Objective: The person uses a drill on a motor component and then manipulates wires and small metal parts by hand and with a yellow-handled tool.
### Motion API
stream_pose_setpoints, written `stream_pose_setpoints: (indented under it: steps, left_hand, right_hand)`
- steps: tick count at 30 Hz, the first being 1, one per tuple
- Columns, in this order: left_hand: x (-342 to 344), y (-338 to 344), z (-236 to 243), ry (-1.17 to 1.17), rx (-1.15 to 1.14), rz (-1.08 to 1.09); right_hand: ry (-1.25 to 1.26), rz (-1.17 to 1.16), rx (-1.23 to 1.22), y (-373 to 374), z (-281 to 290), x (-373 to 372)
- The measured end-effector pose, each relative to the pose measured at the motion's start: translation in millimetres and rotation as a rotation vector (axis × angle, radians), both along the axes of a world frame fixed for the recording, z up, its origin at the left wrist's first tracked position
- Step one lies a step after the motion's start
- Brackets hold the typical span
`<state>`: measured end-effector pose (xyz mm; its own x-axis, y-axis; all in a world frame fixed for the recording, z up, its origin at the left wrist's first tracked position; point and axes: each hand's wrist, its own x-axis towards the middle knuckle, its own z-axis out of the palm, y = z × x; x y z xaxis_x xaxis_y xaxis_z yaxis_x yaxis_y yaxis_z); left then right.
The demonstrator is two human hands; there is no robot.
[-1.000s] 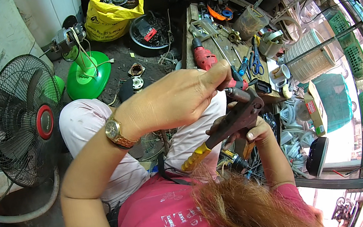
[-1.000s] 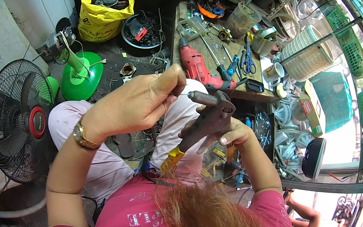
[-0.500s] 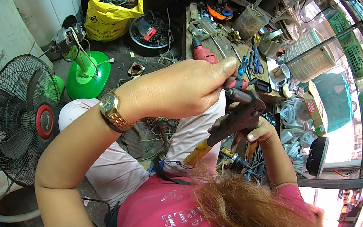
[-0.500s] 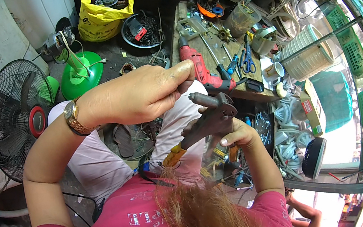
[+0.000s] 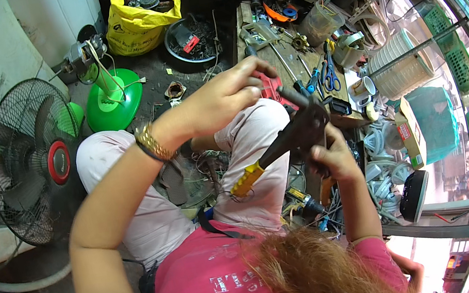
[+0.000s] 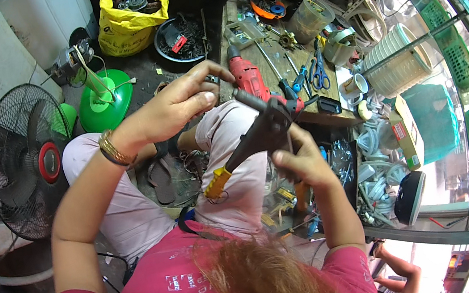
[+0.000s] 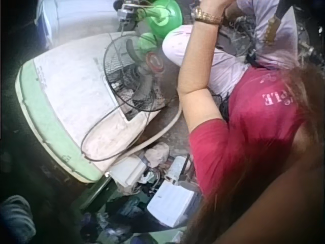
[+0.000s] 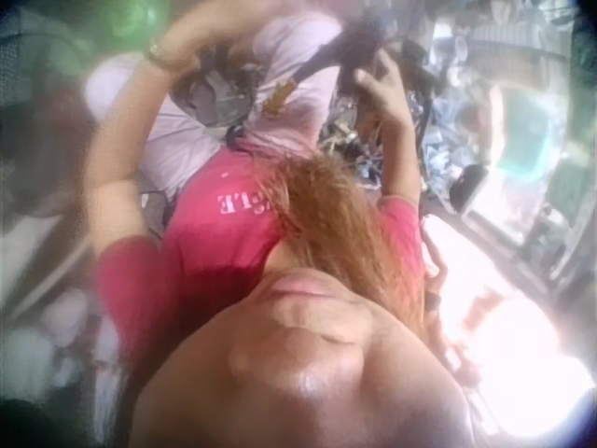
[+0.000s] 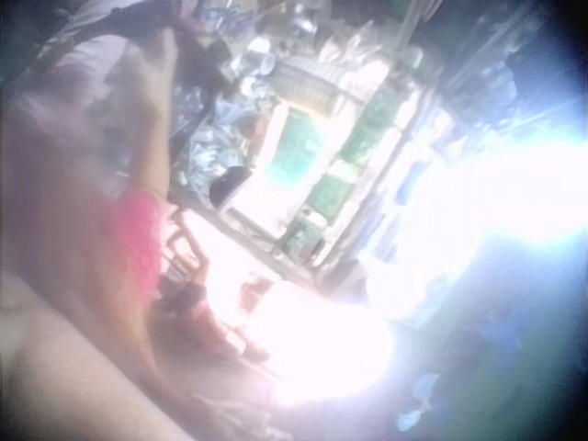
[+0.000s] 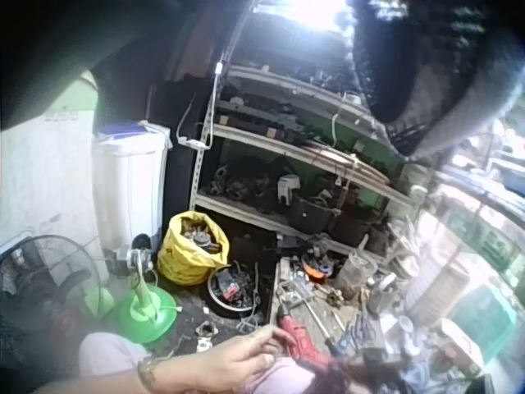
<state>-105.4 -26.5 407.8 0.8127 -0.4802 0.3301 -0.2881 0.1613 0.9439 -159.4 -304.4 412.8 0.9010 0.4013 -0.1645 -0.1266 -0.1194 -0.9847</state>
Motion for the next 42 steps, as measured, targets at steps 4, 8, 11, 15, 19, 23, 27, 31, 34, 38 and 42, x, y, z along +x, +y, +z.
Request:
stream_pose_setpoints:
  steps: [4,8,11,15,19,23,27,31,34,38,42]
  left_hand:
    - [-19.8,-15.7,-60.4,0.469,-0.141,0.137]
    - [-26.6,-40.6,-61.5,0.848,-0.456,0.21]
    - [-1.9,-37.8,-108.4,0.88,-0.409,0.366]
    - [23.8,-14.4,-148.5,0.94,-0.341,0.447]
    - [43.3,-29.0,-167.8,0.934,-0.326,0.45]
    - [63.3,-21.6,-221.7,1.098,-0.075,0.35]
    - [63.3,-41.1,-245.6,0.682,-0.227,0.871]
    - [56.6,-93.9,-218.5,1.182,-0.272,0.494]
    - [49.3,-58.2,-239.9,0.862,-0.219,0.753]
    - [46.0,-57.6,-222.3,1.106,-0.283,0.589]
    - [31.6,-37.4,-191.9,0.731,-0.144,0.895]
  right_hand:
    - [0.036,-0.035,0.078,15.6,33.1,30.7]
    - [0.105,0.012,-0.008,34.1,31.0,97.7]
    - [-0.088,0.274,-0.449,39.9,12.2,153.7]
    - [-0.261,0.412,-0.848,86.9,1.1,166.0]
    - [-0.744,0.376,-1.133,103.5,-5.4,170.4]
    - [-0.664,0.703,-1.531,121.2,-51.1,205.4]
    - [-0.834,0.511,-1.303,148.8,-18.4,183.8]
    - [-0.639,0.527,-1.515,75.3,-51.9,196.4]
    - [-0.718,0.6,-1.458,129.4,-39.1,189.1]
    - [-0.604,0.439,-1.351,94.5,-56.5,179.8]
    - [-0.587,0.311,-1.094,96.6,-39.6,173.1]
